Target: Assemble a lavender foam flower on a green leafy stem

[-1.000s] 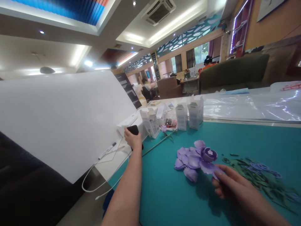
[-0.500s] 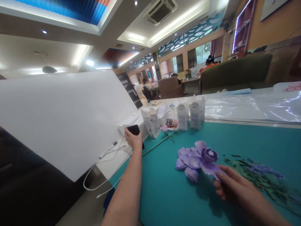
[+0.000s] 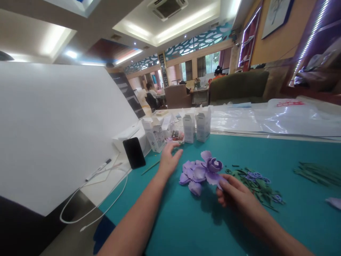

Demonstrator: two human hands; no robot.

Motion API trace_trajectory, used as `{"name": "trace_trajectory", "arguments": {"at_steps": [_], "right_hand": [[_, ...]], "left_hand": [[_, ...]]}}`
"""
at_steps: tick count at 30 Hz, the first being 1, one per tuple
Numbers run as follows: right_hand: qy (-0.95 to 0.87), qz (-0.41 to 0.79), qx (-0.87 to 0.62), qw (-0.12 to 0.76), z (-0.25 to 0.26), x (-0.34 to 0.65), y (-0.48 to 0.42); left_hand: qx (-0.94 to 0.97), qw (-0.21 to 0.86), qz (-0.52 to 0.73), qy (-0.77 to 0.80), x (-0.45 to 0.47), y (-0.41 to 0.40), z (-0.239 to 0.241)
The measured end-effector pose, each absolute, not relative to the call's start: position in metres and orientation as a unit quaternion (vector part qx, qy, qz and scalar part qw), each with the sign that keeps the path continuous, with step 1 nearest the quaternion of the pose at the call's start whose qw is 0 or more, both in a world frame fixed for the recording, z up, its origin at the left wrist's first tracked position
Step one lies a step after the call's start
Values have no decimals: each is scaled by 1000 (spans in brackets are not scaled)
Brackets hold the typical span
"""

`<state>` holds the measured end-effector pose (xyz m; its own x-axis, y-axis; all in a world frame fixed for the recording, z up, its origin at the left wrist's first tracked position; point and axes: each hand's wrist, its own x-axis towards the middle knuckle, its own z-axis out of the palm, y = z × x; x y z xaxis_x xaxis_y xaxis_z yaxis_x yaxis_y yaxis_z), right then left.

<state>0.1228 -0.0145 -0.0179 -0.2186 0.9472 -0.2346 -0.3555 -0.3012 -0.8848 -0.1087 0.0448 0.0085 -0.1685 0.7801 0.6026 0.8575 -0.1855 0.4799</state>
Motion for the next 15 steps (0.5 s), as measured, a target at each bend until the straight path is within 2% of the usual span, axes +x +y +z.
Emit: {"name": "trace_trajectory", "arguments": {"at_steps": [3, 9, 15], "right_hand": [[-351, 692, -413, 477, -17, 125, -12], [-354, 710, -407, 453, -22, 130, -7], [-352, 708, -420, 445, -20, 131, -6]], "left_hand": [[-690, 51, -372, -619, -84, 35, 14], [-737, 141, -170, -639, -65, 26, 16], [-743, 134, -129, -643, -62, 28, 4]]}}
